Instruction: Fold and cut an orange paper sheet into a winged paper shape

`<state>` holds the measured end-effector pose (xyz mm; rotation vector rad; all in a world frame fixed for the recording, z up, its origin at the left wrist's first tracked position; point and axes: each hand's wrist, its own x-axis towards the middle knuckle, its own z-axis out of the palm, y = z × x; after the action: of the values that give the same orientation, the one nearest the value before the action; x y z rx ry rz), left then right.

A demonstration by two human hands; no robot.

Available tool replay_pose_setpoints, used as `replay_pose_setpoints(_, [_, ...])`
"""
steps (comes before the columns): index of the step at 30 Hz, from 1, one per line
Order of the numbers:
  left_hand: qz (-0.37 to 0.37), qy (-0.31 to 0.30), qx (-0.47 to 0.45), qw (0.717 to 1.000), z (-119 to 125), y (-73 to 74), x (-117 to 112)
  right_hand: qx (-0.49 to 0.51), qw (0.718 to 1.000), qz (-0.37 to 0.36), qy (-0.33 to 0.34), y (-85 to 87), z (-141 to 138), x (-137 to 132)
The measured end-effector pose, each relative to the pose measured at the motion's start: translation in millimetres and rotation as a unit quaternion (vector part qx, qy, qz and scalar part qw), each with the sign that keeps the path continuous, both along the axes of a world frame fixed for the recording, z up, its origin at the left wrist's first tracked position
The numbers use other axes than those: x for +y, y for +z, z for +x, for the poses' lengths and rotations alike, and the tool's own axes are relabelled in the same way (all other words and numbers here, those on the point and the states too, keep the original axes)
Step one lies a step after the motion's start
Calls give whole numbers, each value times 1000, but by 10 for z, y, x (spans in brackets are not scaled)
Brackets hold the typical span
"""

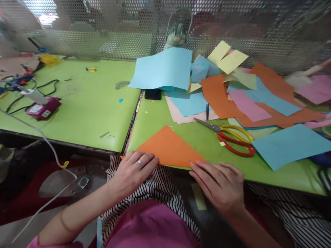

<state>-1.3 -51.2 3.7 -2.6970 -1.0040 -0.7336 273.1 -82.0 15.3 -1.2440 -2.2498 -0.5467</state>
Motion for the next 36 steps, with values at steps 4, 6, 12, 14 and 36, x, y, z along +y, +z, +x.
replay_pose_setpoints(4, [-28, -8, -9, 1000, -16, 30, 46, 26, 998, -47, 17, 54, -69, 70])
replay_pose_setpoints(6, [-43, -4, -16, 999, -13, 51, 48, 28, 997, -63, 25, 100, -102, 107])
replay_pose_setpoints(12, [-82, 16, -25, 996, 25, 59, 49, 7, 994, -104, 31, 176, -164, 181])
replay_pose_setpoints(14, [-94, 23, -28, 995, 38, 67, 49, -4, 995, -95, 39, 166, -168, 192])
replay_pose_setpoints(36, [-314, 145, 21, 938, -248, 431, 331, 2, 963, -267, -42, 252, -102, 398])
